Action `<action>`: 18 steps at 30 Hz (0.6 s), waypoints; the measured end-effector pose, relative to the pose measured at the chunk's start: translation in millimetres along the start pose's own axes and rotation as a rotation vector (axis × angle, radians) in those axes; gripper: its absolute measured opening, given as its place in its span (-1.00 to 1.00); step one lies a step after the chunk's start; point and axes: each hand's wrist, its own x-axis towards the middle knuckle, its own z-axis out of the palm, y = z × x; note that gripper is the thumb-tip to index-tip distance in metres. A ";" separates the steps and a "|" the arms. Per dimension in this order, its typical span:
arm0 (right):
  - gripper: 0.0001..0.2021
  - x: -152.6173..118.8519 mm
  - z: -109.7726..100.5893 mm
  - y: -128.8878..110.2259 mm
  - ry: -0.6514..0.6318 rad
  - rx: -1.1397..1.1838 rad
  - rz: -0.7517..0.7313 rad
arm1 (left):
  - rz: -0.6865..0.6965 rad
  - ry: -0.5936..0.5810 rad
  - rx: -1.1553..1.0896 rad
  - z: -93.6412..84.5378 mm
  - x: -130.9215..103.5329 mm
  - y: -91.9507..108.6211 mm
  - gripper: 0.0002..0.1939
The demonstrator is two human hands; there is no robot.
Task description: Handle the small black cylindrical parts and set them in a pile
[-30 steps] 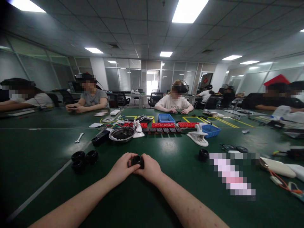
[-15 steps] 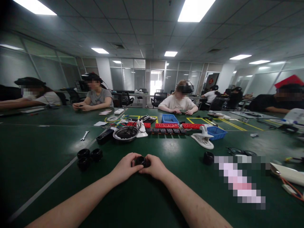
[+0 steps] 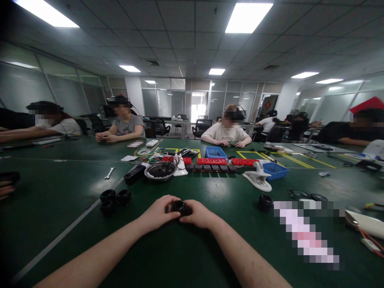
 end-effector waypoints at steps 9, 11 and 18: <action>-0.68 4.5 19.6 -1.6 0.236 -0.159 0.148 | -0.065 0.120 0.025 9.8 -0.3 0.9 -0.68; -0.69 3.7 24.3 -3.9 0.275 -0.189 0.151 | -0.066 0.146 0.054 11.2 -1.1 2.9 -0.68; -0.42 -1.7 13.2 -7.5 0.119 -0.089 0.011 | -0.023 0.065 -0.060 5.9 -2.7 -0.8 -0.48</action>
